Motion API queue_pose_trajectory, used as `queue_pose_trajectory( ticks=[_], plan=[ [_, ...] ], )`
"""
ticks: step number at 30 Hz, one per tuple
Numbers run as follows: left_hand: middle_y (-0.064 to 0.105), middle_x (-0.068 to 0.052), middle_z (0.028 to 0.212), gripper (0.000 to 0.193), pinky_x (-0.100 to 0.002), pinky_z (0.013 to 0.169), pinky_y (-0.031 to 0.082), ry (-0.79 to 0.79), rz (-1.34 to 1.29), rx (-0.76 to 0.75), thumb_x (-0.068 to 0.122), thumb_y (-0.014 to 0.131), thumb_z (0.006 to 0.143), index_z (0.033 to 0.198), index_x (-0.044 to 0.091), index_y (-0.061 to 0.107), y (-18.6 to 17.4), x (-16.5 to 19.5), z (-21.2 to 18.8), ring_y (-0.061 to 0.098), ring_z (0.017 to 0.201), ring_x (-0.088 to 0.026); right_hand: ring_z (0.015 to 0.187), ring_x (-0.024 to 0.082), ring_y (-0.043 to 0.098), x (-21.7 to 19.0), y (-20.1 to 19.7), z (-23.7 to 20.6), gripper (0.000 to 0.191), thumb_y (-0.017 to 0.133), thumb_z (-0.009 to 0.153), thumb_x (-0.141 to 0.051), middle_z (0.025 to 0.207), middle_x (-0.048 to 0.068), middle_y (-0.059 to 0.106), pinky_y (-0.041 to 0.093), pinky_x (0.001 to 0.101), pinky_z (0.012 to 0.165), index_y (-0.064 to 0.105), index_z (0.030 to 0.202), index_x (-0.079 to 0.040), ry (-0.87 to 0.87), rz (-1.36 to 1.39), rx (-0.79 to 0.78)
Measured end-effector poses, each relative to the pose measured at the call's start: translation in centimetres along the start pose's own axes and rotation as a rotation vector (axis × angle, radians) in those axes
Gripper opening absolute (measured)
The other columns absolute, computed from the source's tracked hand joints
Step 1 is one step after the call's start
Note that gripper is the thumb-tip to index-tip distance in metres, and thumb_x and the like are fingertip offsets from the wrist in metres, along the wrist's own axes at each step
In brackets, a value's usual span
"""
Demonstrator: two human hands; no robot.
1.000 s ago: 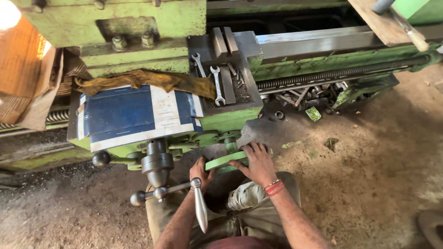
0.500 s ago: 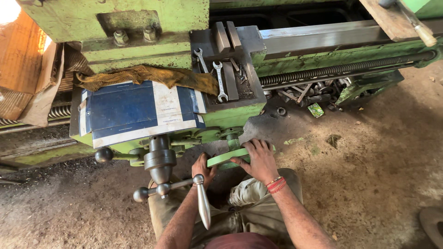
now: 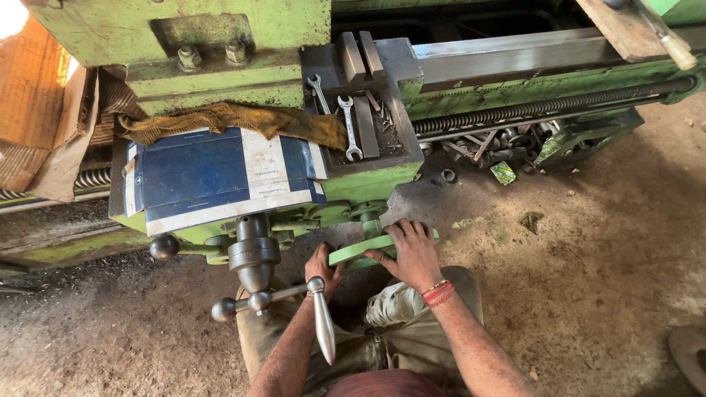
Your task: The person sits on the floor and operates a lathe by turning a green handwheel with both hands. The person repeatedly adjusts the wheel to control the machine's movement.
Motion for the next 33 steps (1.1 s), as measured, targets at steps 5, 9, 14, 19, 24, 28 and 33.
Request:
queue_pose_trajectory(
  ticks=[5,9,14,19,24,28,33],
  plan=[
    [0.061,-0.021,0.085,0.031,-0.051,0.064,0.052,0.008,0.026,0.015,0.017,0.076,0.079,0.093,0.003,0.052,-0.1,0.0,0.1,0.063,0.075,-0.046,0.103,0.03,0.058,0.1,0.7,0.3,0.081,0.06,0.081,-0.079,0.11,0.013,0.064,0.043,0.0532,0.095,0.07,0.112,-0.005,0.011,-0.017,-0.058],
    [0.063,-0.019,0.085,0.028,-0.05,0.064,0.053,-0.018,0.015,0.013,0.018,0.075,0.083,0.092,0.005,0.052,0.0,-0.1,0.2,0.064,0.075,-0.044,0.104,0.03,0.058,-0.1,0.3,0.4,0.078,0.06,0.081,-0.079,0.108,0.011,0.064,0.043,0.0528,0.096,0.07,0.109,-0.006,0.005,-0.008,-0.015],
    [0.063,-0.019,0.084,0.027,-0.049,0.064,0.054,-0.03,0.016,0.007,0.018,0.074,0.084,0.092,0.005,0.053,0.0,-0.2,0.2,0.065,0.075,-0.044,0.103,0.03,0.057,-0.3,0.1,0.5,0.079,0.06,0.081,-0.079,0.109,0.011,0.064,0.043,0.0525,0.095,0.07,0.11,-0.006,0.011,-0.008,-0.041],
    [0.063,-0.02,0.085,0.027,-0.05,0.064,0.054,-0.003,0.019,0.03,0.017,0.073,0.082,0.094,0.004,0.053,-0.2,0.0,0.0,0.064,0.075,-0.045,0.104,0.03,0.057,-0.9,-0.4,0.5,0.077,0.062,0.082,-0.077,0.11,0.011,0.063,0.043,0.052,0.096,0.07,0.109,-0.005,-0.014,0.002,0.004],
    [0.063,-0.021,0.086,0.028,-0.05,0.064,0.054,-0.024,0.013,0.028,0.018,0.074,0.082,0.094,0.004,0.053,-0.4,0.2,0.0,0.064,0.076,-0.046,0.104,0.03,0.057,-1.1,-0.6,0.5,0.075,0.062,0.082,-0.076,0.109,0.009,0.063,0.042,0.0526,0.096,0.07,0.108,-0.006,-0.014,0.0,-0.001],
    [0.062,-0.021,0.086,0.03,-0.05,0.064,0.054,-0.052,0.021,0.007,0.019,0.074,0.083,0.094,0.003,0.051,-0.4,0.0,0.0,0.065,0.076,-0.046,0.104,0.03,0.057,-1.1,-0.3,0.5,0.077,0.062,0.081,-0.077,0.109,0.01,0.063,0.043,0.0534,0.096,0.07,0.11,-0.006,0.006,-0.003,-0.041],
    [0.062,-0.023,0.087,0.032,-0.051,0.065,0.054,-0.029,0.028,0.021,0.018,0.074,0.083,0.098,0.002,0.052,-0.2,-0.6,-0.5,0.064,0.078,-0.047,0.106,0.03,0.056,-1.1,0.2,0.6,0.08,0.061,0.08,-0.079,0.112,0.011,0.063,0.043,0.0548,0.095,0.07,0.113,-0.006,0.016,-0.026,-0.083]
  ],
)
Point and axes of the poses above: each hand's wrist, its own z-axis towards the middle knuckle, its own y-axis out of the palm, x = y × z, the point moved 6 cm from there along z, towards the middle knuckle
